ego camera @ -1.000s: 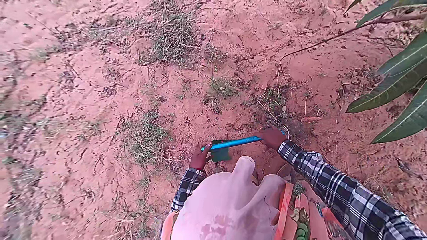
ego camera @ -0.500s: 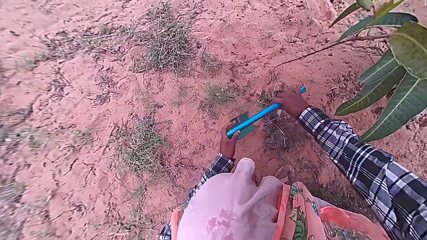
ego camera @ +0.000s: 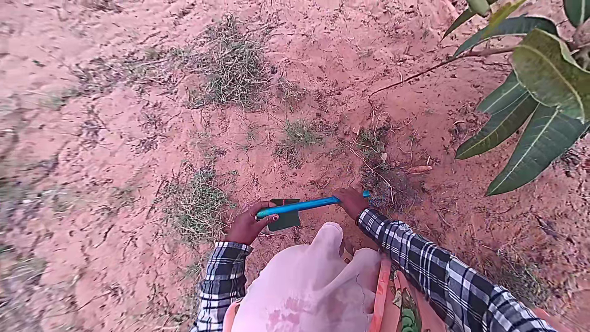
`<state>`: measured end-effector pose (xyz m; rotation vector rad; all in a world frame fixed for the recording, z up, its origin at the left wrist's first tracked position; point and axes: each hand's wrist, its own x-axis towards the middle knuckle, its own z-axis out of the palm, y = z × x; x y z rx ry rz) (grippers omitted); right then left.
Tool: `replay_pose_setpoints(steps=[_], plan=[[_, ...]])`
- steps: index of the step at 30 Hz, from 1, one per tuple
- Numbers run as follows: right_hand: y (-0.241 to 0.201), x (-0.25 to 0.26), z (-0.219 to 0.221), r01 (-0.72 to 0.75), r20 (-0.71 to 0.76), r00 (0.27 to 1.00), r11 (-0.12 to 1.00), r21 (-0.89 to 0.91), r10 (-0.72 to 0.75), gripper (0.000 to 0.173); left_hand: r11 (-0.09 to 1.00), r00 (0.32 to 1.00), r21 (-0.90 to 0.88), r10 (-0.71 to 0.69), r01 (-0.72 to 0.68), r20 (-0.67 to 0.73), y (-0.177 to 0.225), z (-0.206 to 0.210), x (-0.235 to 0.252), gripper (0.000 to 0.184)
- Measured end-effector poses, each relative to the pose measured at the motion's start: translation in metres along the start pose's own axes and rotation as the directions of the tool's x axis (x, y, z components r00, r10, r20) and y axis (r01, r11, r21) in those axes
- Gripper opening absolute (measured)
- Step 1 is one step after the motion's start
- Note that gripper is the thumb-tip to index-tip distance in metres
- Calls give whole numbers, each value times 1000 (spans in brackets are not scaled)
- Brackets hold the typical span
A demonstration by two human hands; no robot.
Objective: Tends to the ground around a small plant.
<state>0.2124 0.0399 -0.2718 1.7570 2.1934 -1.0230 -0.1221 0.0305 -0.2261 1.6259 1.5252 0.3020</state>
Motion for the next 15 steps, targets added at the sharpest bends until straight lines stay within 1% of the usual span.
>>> replay_pose_setpoints(steps=[1,2,3,4,6,7,10,13,15], plan=[[13,11,-7,22,1,1000,996,-85,-22,38,995,996,84,-57,51,64,-2,15,9,42],[28,21,-16,44,3,999,984,-172,-44,37,991,992,114,-87,76,95,-7,37,17,44],[43,31,-29,68,5,998,967,-246,-69,37,993,994,98,-80,73,75,-12,62,26,44],[56,39,-42,93,1,995,948,-304,-98,36,997,999,61,-48,46,26,-14,84,34,43],[75,47,-62,96,-35,992,922,-375,-118,35,999,997,-14,32,-33,-71,-9,111,52,41],[82,49,-72,84,-66,991,917,-389,-119,38,998,994,-27,58,-60,-88,-1,113,63,40],[97,51,-117,43,-175,976,904,-425,-129,39,993,992,-23,110,-112,-64,32,106,100,40],[119,36,-171,-4,-299,939,861,-509,-173,28,985,985,-28,171,-172,-36,82,112,127,41],[130,18,-193,-40,-344,922,839,-543,-178,29,972,973,-25,232,-233,-10,107,116,130,41]])
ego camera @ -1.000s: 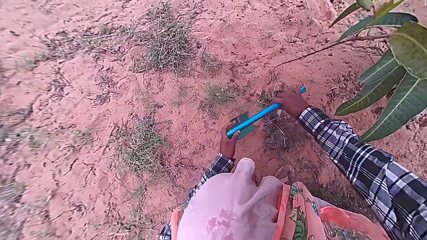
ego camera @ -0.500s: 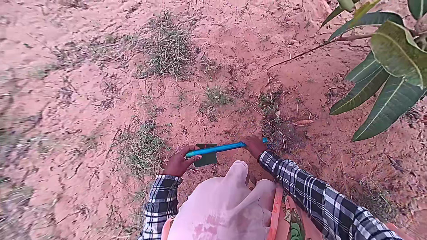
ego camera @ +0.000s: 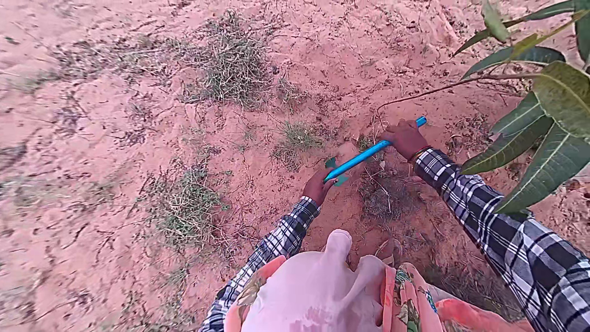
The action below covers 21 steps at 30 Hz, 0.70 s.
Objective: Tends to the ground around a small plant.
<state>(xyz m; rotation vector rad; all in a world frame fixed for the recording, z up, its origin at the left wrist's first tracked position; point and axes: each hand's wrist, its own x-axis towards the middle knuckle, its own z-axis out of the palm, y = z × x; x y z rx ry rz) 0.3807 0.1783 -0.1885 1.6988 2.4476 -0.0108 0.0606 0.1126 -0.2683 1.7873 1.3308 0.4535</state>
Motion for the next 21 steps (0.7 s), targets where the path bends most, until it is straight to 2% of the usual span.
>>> replay_pose_setpoints(steps=[3,5,7,10,14,17,21], plan=[[-3,-32,-5,-56,8,998,998,8,56,28,997,997,-1,79,-79,3,13,-5,-15,39],[-26,-56,7,-114,41,993,990,80,111,31,992,993,41,118,-118,3,10,-18,-36,39],[-65,-81,20,-189,150,975,965,182,163,35,986,991,101,130,-132,22,2,-35,-65,40],[-133,-108,38,-268,342,928,905,330,149,37,979,996,191,62,-74,65,-10,-66,-107,41],[-196,-124,75,-314,447,889,843,437,99,36,971,961,227,-134,79,241,-37,-86,-133,38],[-195,-122,98,-273,484,874,870,411,46,35,953,886,232,-273,195,374,-51,-66,-132,39],[-159,-112,95,-205,467,884,918,340,24,38,985,927,86,-169,149,334,-62,-35,-124,40]])
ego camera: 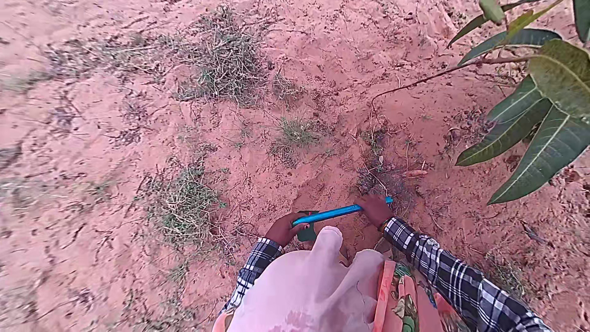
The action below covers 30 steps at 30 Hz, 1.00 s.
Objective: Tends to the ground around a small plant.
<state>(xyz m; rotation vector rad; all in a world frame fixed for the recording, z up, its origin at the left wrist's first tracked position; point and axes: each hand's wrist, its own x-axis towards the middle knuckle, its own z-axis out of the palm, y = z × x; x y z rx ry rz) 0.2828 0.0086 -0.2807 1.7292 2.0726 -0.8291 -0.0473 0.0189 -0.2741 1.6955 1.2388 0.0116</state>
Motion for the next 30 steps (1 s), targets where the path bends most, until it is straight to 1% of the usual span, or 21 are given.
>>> replay_pose_setpoints(steps=[3,6,9,10,12,13,15,17,19,20,23,25,28,30], plan=[[7,0,-29,-13,-21,1000,997,-74,12,42,997,997,-37,69,-70,-21,-3,5,18,42],[24,1,-52,-42,-88,996,991,-123,32,41,992,993,-42,113,-115,-46,11,8,38,44],[51,-10,-75,-88,-223,973,981,-171,49,38,980,978,-17,194,-196,-79,40,15,58,45],[60,-18,-85,-103,-289,956,975,-196,43,38,973,970,-19,227,-230,-90,51,19,64,45],[78,-35,-98,-132,-412,911,957,-259,14,32,955,950,-40,288,-295,-122,71,30,71,43],[83,-43,-102,-144,-448,894,952,-268,10,30,944,938,-41,319,-327,-137,79,32,72,43],[83,-57,-101,-163,-475,879,961,-222,40,30,927,919,-6,372,-376,-129,86,26,68,44],[70,-67,-90,-186,-433,895,971,-150,105,29,915,903,41,404,-402,-147,82,15,57,43],[46,-75,-72,-189,-317,935,980,-60,161,30,914,893,86,407,-398,-191,71,0,39,41],[33,-76,-61,-172,-245,955,985,-9,165,32,914,894,113,404,-389,-193,65,-9,27,39],[-7,-72,-22,-67,-82,994,988,136,79,44,923,917,181,368,-341,-152,43,-37,-8,35],[-29,-65,0,-15,-11,1000,978,208,18,45,942,945,179,307,-285,-109,32,-49,-25,31],[-41,-59,23,-27,35,999,972,235,19,41,967,974,139,221,-214,-41,16,-46,-26,31],[-28,-57,27,-77,68,996,980,183,65,40,981,985,91,172,-174,23,6,-25,-9,33]])
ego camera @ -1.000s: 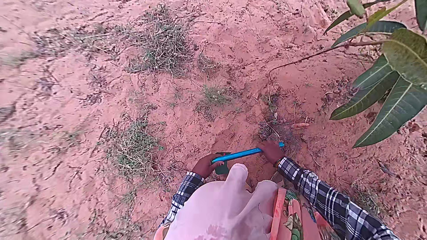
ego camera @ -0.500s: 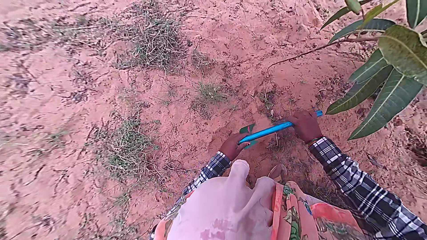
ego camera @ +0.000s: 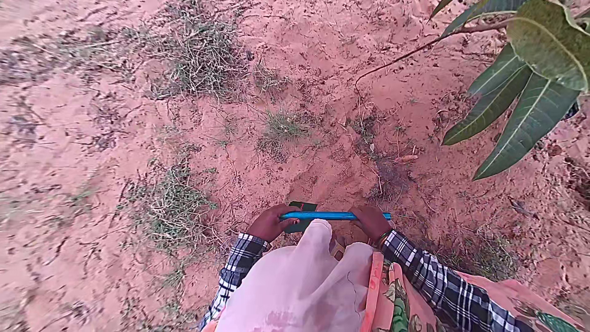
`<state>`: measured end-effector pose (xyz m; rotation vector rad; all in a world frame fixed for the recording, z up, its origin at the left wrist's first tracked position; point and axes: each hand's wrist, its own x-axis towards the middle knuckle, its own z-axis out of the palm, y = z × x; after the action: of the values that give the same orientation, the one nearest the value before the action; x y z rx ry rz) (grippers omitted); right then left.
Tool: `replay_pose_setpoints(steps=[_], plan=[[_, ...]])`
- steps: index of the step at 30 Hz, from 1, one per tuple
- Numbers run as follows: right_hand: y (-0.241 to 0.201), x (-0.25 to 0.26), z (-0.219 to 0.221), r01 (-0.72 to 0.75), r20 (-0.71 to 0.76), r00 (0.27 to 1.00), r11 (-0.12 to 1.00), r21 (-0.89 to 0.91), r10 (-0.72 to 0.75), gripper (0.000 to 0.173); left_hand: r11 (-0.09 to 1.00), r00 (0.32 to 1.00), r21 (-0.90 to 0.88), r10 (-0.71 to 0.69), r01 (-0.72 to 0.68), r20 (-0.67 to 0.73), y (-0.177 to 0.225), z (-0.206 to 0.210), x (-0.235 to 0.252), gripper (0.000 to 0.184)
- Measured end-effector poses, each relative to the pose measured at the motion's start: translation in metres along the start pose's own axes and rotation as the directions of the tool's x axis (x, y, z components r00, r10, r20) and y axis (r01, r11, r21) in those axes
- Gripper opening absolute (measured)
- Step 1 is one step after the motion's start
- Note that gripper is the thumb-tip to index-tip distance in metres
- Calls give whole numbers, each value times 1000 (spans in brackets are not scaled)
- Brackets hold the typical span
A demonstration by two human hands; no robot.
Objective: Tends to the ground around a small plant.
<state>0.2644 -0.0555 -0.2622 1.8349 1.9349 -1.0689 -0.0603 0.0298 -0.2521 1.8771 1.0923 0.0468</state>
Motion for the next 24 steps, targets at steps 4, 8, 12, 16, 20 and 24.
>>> replay_pose_setpoints(steps=[4,8,12,16,20,24], plan=[[43,-9,-21,-66,55,996,995,-80,70,45,995,998,-83,49,-45,44,-7,57,40,33],[58,-30,-45,-97,43,994,986,-135,103,43,989,991,-107,109,-101,77,27,55,46,36],[77,-60,-81,-90,-131,989,973,-212,63,35,984,980,-46,178,-174,89,74,50,51,40],[94,-101,-101,-83,-439,897,951,-298,-59,28,900,876,13,428,-436,-221,105,47,49,34],[91,-126,-90,-58,-726,647,935,-350,-232,25,769,601,17,514,-639,-612,104,24,53,44],[89,-121,-50,-27,-821,568,995,-95,-63,24,863,706,-203,220,-462,-673,78,19,46,47]])
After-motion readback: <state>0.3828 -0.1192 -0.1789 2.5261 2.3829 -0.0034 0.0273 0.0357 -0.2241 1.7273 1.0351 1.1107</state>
